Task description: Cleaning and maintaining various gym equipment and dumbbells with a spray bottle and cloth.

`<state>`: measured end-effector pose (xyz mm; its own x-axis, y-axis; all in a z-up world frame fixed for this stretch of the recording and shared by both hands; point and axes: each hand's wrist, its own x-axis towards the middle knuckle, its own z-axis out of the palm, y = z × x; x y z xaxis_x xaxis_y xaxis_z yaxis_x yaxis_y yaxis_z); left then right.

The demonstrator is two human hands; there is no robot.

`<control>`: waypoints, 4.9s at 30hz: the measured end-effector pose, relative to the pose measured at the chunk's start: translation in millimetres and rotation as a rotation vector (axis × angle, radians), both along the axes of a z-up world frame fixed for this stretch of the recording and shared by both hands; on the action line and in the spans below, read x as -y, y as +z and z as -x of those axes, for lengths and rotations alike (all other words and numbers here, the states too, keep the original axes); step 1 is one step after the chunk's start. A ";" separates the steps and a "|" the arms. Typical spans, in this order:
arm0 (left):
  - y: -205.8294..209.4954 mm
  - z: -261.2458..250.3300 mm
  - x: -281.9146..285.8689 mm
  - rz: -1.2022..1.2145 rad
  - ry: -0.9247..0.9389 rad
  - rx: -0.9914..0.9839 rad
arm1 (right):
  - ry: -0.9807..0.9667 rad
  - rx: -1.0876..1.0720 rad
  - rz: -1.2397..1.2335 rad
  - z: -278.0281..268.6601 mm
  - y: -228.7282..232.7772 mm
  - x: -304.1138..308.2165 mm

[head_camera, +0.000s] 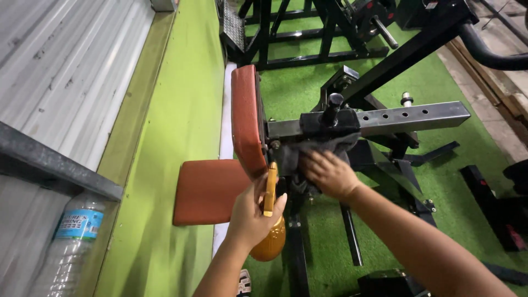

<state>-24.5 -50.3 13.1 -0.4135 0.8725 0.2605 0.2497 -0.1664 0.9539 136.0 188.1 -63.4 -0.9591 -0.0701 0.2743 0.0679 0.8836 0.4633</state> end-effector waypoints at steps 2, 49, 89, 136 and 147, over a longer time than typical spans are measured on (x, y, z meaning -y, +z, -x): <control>7.6 -1.5 1.8 0.068 0.014 -0.028 | -0.052 0.085 0.008 -1.4 -51.6 3.6; -99.0 13.1 29.8 0.359 0.080 -0.006 | -0.556 0.149 0.063 51.9 -140.1 11.1; -138.3 -11.1 -34.7 0.663 -0.001 -0.008 | -0.268 -1.681 2.542 19.7 -360.7 -16.2; -200.0 177.5 44.4 0.393 0.663 -0.057 | -0.867 0.029 0.879 198.8 -240.5 107.7; -223.2 220.5 14.5 0.083 0.598 -0.454 | -0.971 -0.238 0.632 200.3 -262.0 119.7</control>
